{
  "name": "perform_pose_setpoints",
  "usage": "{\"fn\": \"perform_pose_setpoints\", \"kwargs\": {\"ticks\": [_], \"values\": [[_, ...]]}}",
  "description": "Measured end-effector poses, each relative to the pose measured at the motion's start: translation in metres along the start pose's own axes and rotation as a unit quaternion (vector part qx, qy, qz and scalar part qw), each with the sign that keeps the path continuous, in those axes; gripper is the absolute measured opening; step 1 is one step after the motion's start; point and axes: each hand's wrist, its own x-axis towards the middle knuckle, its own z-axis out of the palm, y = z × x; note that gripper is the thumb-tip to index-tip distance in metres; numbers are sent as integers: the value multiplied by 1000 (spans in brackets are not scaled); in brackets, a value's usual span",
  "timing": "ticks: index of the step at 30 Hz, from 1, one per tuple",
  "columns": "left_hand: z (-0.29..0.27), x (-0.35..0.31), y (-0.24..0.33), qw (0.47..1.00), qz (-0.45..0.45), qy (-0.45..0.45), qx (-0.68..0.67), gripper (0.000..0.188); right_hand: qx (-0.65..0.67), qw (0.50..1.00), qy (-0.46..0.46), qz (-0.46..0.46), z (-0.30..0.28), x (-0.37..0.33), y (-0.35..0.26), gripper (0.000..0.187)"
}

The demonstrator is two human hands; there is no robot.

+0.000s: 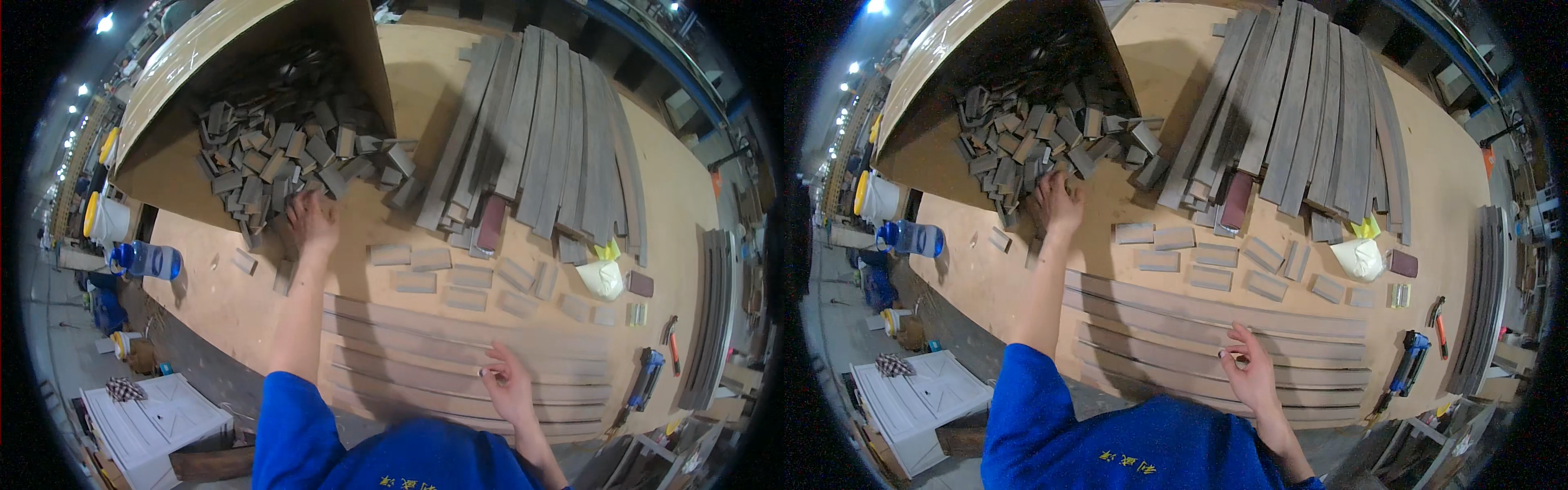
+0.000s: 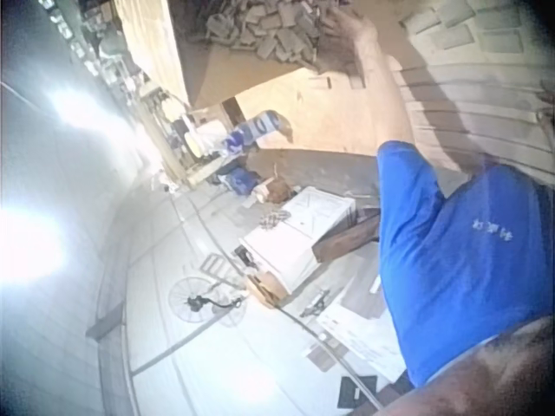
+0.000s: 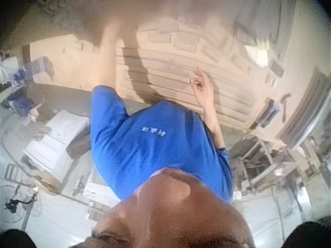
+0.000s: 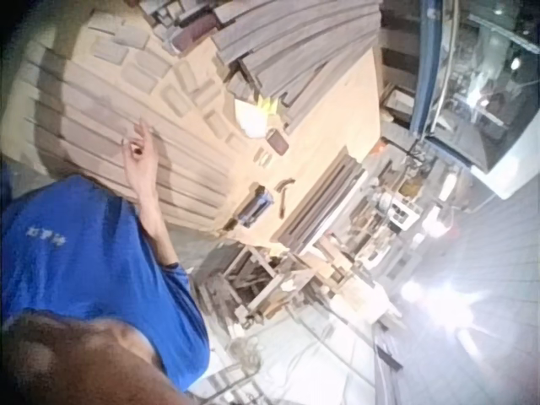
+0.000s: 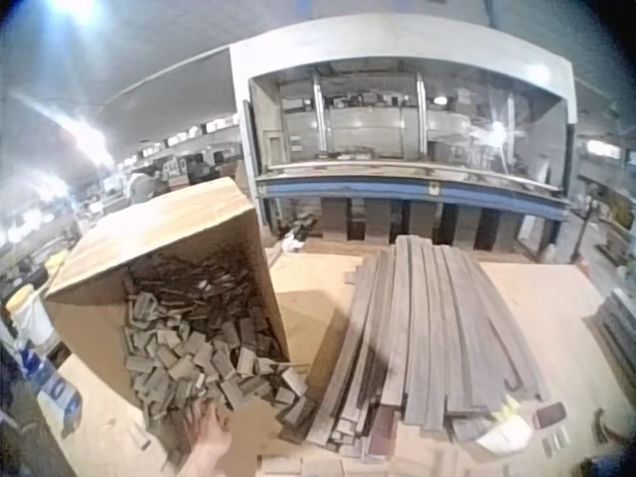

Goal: Assembling wooden slats by gluing and stapling small wooden blocks onto them.

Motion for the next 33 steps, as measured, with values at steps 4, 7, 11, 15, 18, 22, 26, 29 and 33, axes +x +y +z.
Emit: {"fn": "perform_pose_setpoints", "kwargs": {"ticks": [4,7,11,15,18,22,26,29,33], "values": [[-8,28,-22,990,-114,-74,40,62,10,1000,-8,9,2,1,0,61],[-9,36,-53,986,-118,-103,-51,64,6,1000,-17,-4,5,3,-1,60],[-48,-21,22,953,16,-158,-258,71,35,999,19,-30,1,13,10,57],[-94,-141,98,820,204,-364,-393,78,257,966,11,-13,8,26,-10,47],[-117,-175,143,760,275,-424,-408,79,217,970,-90,54,0,33,-18,42],[-113,-200,156,706,100,-436,-549,58,245,966,-61,56,-7,25,-14,37],[-96,-213,151,545,-163,-529,-630,31,306,950,0,53,-9,11,-16,29],[-102,-218,166,610,-160,-481,-609,27,301,953,16,22,-6,6,-14,29],[-111,-221,177,717,-94,-433,-538,26,215,975,53,-25,3,-5,-10,31]]}}
